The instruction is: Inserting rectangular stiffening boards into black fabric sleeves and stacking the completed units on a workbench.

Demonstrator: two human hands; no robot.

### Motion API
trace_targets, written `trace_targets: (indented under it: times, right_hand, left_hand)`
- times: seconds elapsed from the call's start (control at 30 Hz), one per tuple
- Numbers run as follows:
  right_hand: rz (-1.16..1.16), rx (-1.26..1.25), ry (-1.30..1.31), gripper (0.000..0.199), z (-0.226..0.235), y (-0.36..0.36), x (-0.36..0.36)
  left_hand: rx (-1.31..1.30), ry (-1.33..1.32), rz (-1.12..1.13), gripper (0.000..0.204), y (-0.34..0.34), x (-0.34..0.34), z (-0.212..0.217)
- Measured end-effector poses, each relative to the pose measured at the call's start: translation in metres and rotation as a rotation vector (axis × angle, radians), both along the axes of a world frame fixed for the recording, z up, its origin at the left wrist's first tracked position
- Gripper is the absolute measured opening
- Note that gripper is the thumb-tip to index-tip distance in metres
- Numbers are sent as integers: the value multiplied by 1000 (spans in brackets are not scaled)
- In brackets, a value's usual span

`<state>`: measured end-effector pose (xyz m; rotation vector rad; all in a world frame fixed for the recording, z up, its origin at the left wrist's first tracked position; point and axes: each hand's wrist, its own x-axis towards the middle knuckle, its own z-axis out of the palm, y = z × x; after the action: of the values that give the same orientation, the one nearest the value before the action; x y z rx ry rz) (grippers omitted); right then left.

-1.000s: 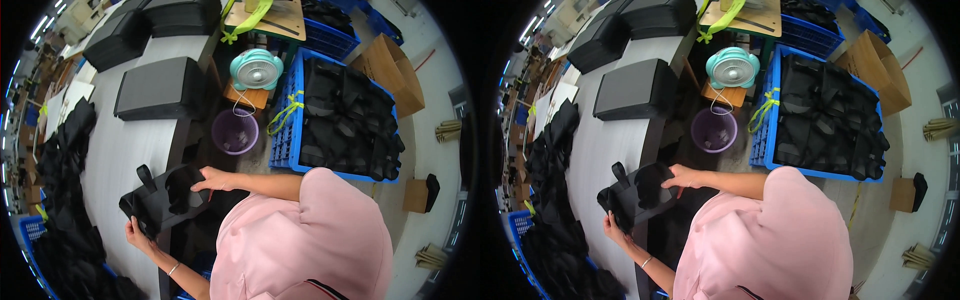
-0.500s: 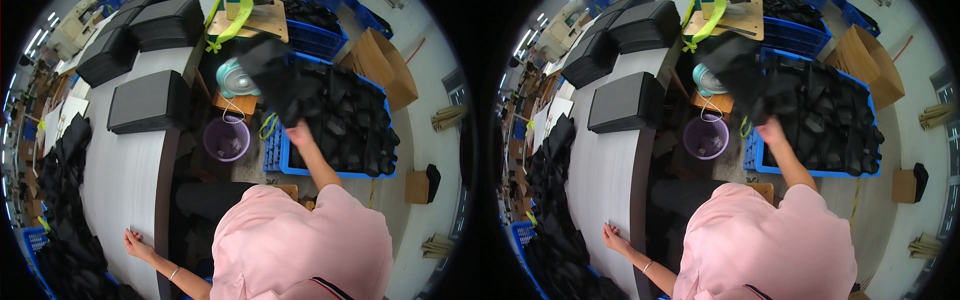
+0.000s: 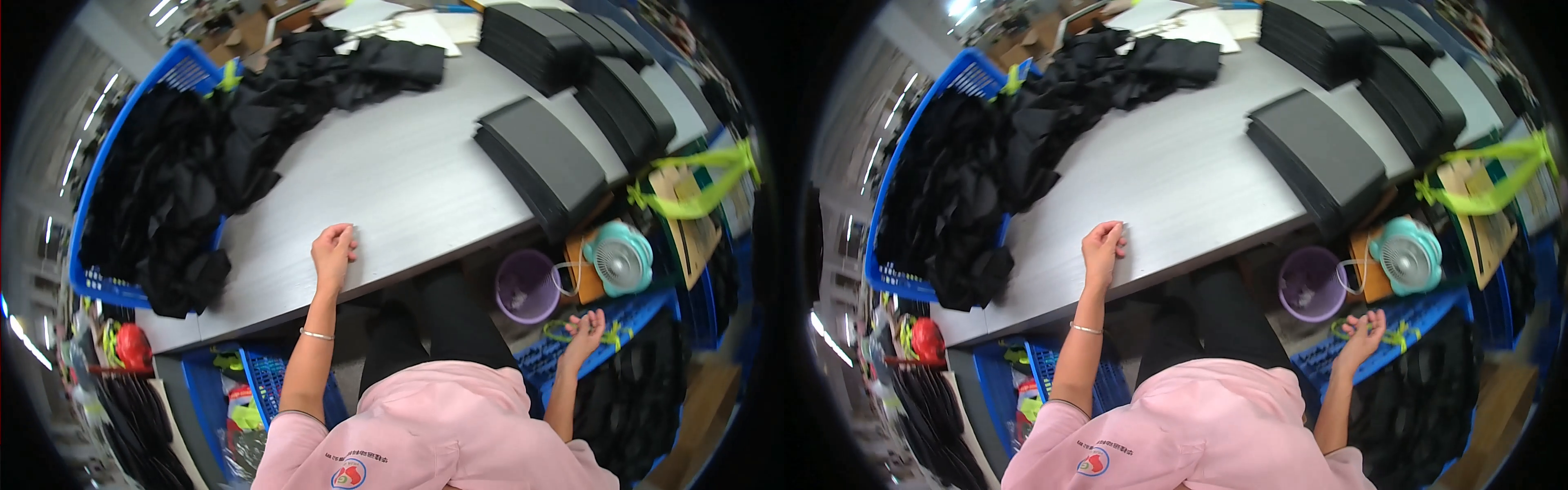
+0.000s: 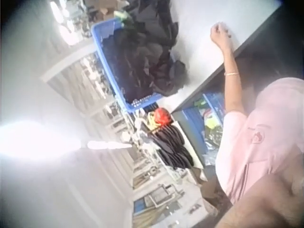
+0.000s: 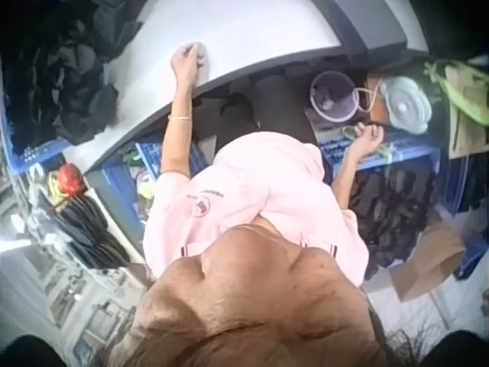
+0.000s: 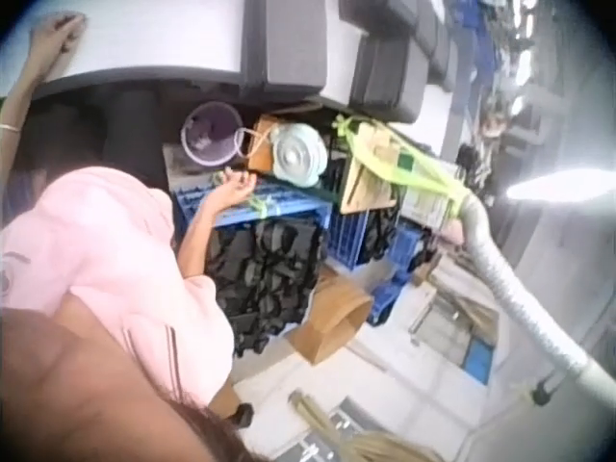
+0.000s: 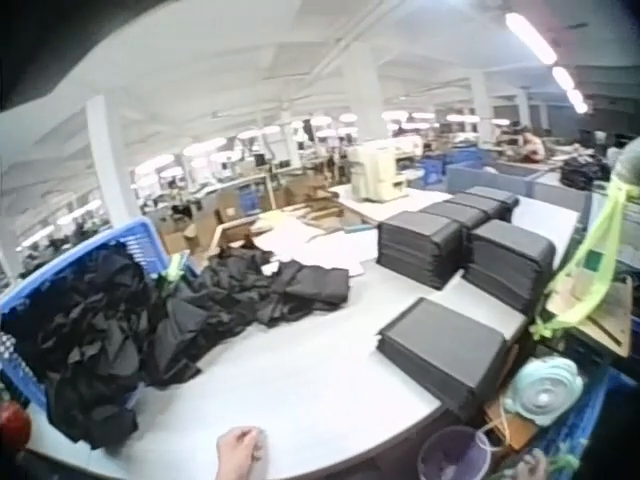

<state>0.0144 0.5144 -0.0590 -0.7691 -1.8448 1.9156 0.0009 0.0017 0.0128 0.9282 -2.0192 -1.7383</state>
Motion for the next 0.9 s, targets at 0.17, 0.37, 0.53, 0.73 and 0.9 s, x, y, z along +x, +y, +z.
trace_targets:
  times: [0.17,0.37,0.53,0.73,0.9]
  right_hand:
    - [466,26,-11,19,17,-87,-4]
    - [667,-91,-155,18,25,-131,23]
    - [786,12,-140,17,26,-149,20]
    - [1075,369,212,38,69,-224,1]
    - [906,688,562,52,112,-276,-32]
  left_hand:
    - [-637,58,80,24,-92,-19,-8]
    - [-1185,-308,345,34,-197,-37,-19]
    - [-1218,-156,174,24,-171,-38,-26]
    - [-947,261,-95,30,-15,-6,15]
    - [-473,324,-382,44,80,37,58]
